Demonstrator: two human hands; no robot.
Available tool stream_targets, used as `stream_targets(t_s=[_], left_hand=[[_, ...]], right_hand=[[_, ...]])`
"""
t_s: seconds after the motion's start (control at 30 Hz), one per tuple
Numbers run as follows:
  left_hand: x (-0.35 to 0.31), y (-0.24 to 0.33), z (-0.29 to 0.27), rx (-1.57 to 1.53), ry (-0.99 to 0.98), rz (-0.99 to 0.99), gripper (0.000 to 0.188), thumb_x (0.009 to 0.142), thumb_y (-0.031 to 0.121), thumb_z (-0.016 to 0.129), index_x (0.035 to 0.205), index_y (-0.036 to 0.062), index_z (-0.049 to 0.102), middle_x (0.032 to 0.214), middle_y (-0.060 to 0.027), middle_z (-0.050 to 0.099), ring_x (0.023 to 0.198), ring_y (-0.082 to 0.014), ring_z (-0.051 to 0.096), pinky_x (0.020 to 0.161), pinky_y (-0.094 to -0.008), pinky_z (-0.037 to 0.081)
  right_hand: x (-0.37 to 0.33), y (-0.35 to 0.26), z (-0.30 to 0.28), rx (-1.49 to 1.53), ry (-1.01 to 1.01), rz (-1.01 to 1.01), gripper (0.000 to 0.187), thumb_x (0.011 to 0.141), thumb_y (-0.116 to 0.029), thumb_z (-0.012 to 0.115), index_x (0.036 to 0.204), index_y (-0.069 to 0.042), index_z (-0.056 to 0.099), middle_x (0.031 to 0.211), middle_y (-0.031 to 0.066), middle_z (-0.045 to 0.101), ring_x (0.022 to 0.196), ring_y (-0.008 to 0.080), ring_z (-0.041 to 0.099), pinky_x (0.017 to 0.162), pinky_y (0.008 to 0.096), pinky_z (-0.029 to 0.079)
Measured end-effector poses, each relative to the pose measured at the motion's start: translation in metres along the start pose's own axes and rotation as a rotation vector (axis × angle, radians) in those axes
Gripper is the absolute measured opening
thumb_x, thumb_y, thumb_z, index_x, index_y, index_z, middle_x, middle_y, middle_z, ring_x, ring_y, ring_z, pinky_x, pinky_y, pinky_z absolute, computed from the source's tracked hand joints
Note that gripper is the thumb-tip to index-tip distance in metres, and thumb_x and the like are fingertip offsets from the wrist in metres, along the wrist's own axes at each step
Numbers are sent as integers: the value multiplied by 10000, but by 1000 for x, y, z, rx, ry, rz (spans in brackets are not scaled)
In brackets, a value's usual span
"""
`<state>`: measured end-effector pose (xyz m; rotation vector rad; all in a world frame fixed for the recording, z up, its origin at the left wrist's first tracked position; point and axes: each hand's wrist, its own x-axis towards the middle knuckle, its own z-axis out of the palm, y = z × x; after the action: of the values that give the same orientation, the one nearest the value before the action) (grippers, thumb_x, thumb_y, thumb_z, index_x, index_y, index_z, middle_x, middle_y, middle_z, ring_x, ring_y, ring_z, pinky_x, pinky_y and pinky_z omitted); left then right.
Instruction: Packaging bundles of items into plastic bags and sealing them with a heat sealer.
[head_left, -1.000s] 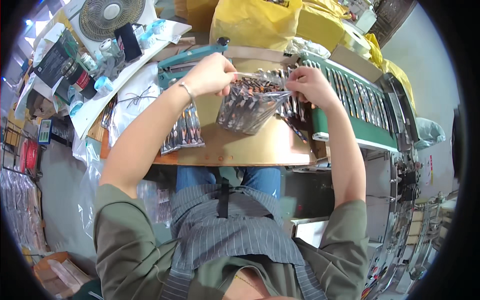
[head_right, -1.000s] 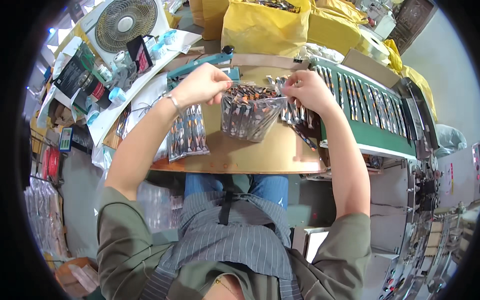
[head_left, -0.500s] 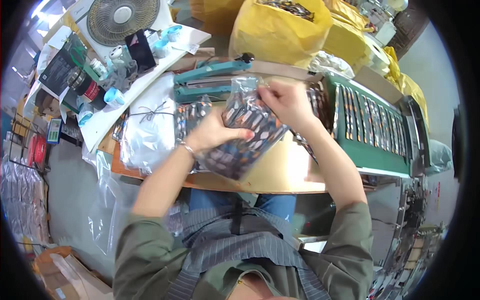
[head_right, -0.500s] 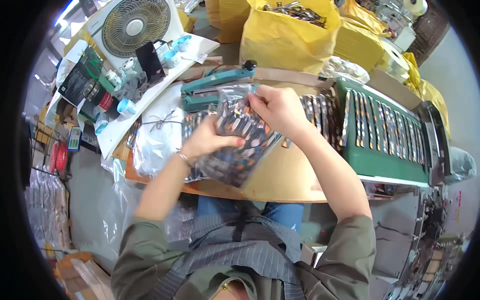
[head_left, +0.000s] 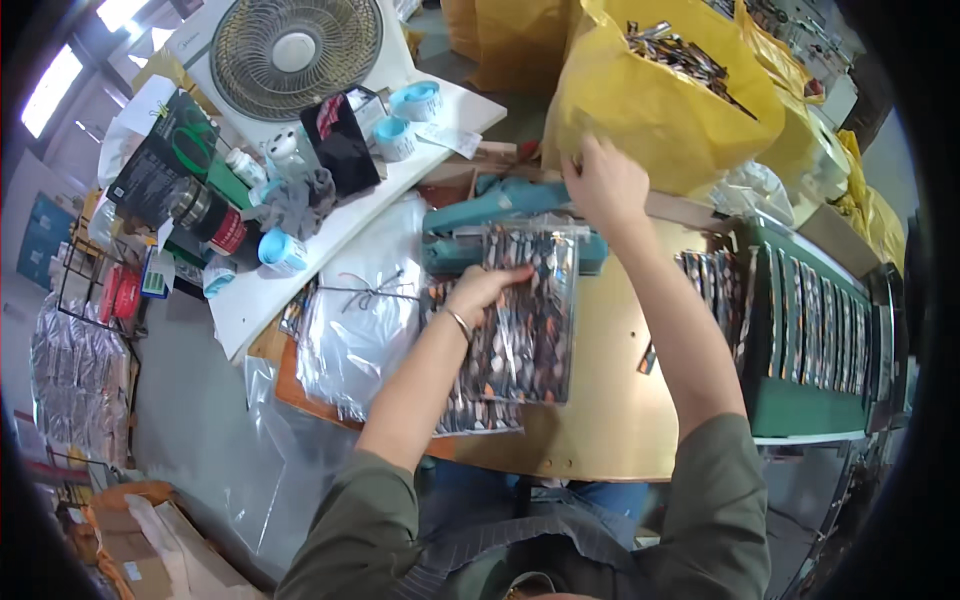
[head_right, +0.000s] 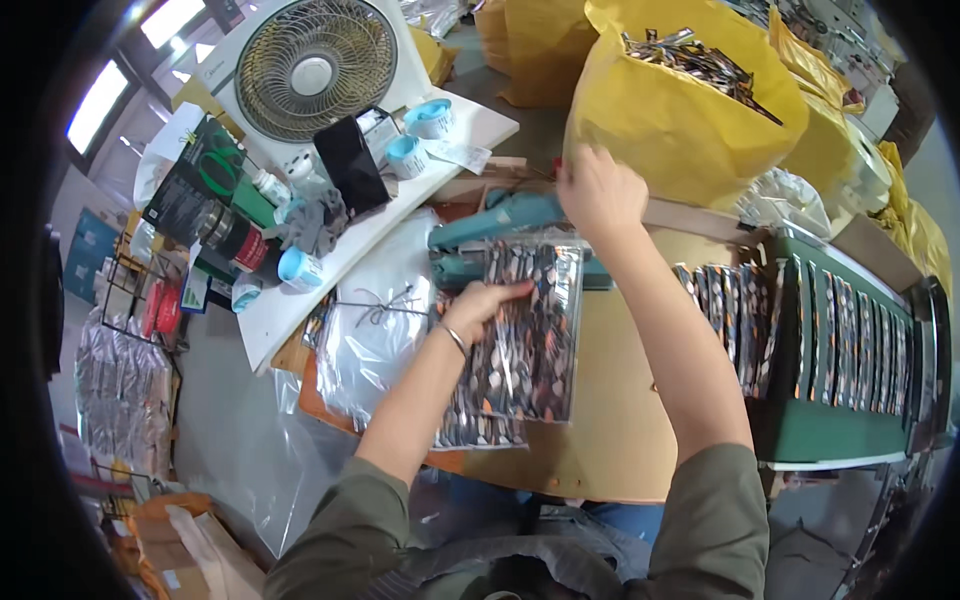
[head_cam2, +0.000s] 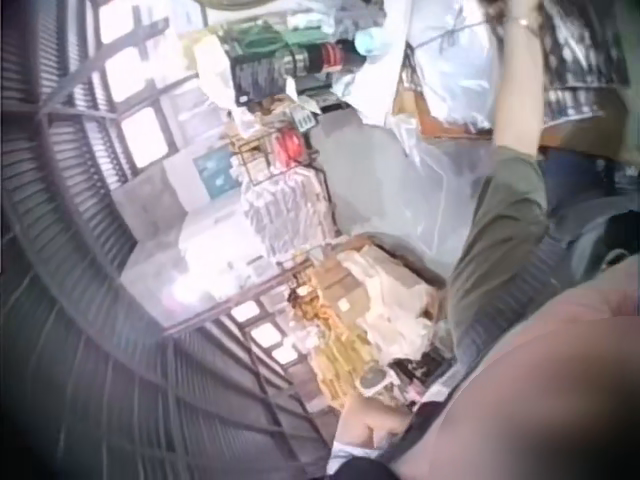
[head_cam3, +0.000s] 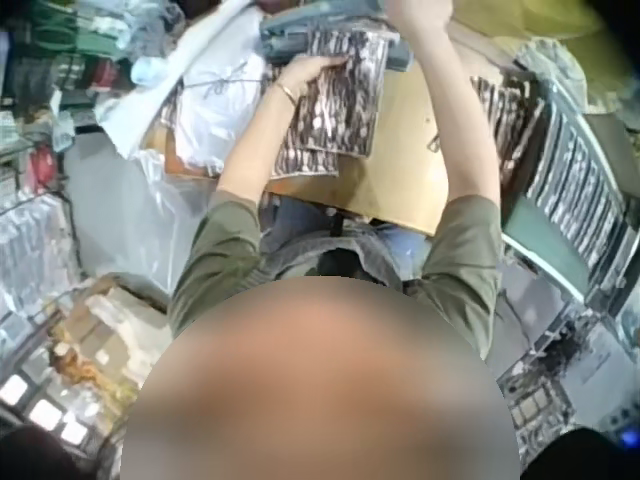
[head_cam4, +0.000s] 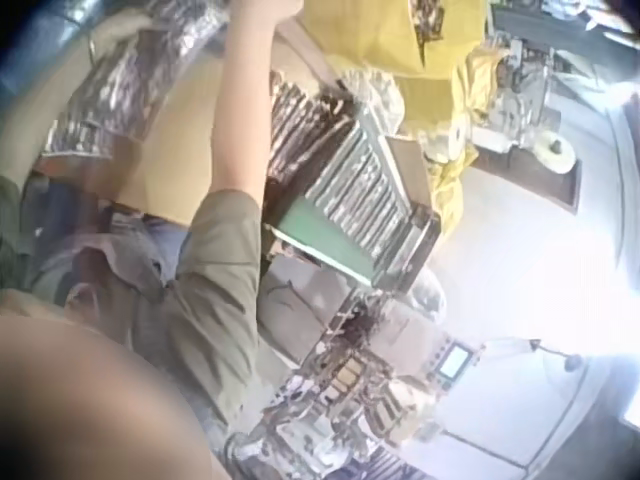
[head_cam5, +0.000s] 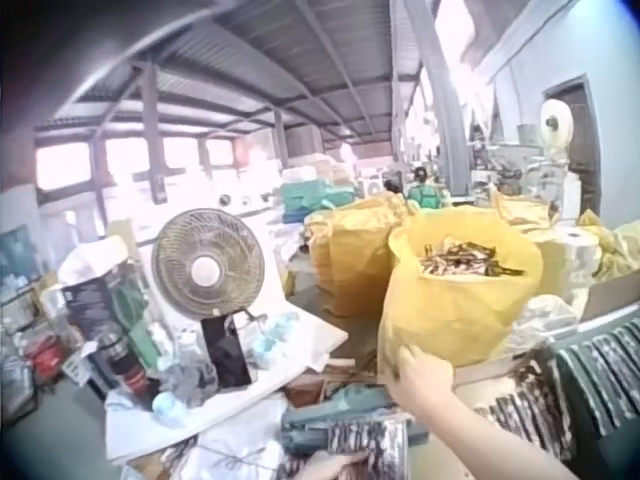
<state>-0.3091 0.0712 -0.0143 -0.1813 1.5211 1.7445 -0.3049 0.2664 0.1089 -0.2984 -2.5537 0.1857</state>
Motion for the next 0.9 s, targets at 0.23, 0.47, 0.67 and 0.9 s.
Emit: stream_targets(t_s=[0.23,0.47,0.67,0.9], left_hand=[[-10,-3,11,-4,-3,52,288,770,174,735,991,7,657,931,-81,676,779,-164,652,689,-302,521],[-9,-4,11,5,-16,74,306,766,170,736,999,-8,648,931,-85,675,779,-162,652,685,-302,524],[-18,3,11,40,-14,8,315,783,159,723,1018,-23,622,929,-94,671,764,-173,660,662,-319,547],[-184,-9,-26,261,104,544,266,759,80,731,989,-14,638,878,-75,679,758,-127,640,718,-271,515]], right_hand=[[-31,44,71,57,19,42,212,837,-249,539,715,-78,569,656,164,606,606,368,602,549,476,483],[-38,44,76,111,82,68,214,812,-224,548,657,-78,567,673,139,620,595,358,604,545,460,490],[-34,61,68,328,-146,241,403,856,-442,504,909,-54,598,878,166,629,802,290,626,631,426,494],[-203,-14,91,742,-344,264,916,710,-402,720,1350,89,286,1199,244,532,1160,362,494,984,413,387]])
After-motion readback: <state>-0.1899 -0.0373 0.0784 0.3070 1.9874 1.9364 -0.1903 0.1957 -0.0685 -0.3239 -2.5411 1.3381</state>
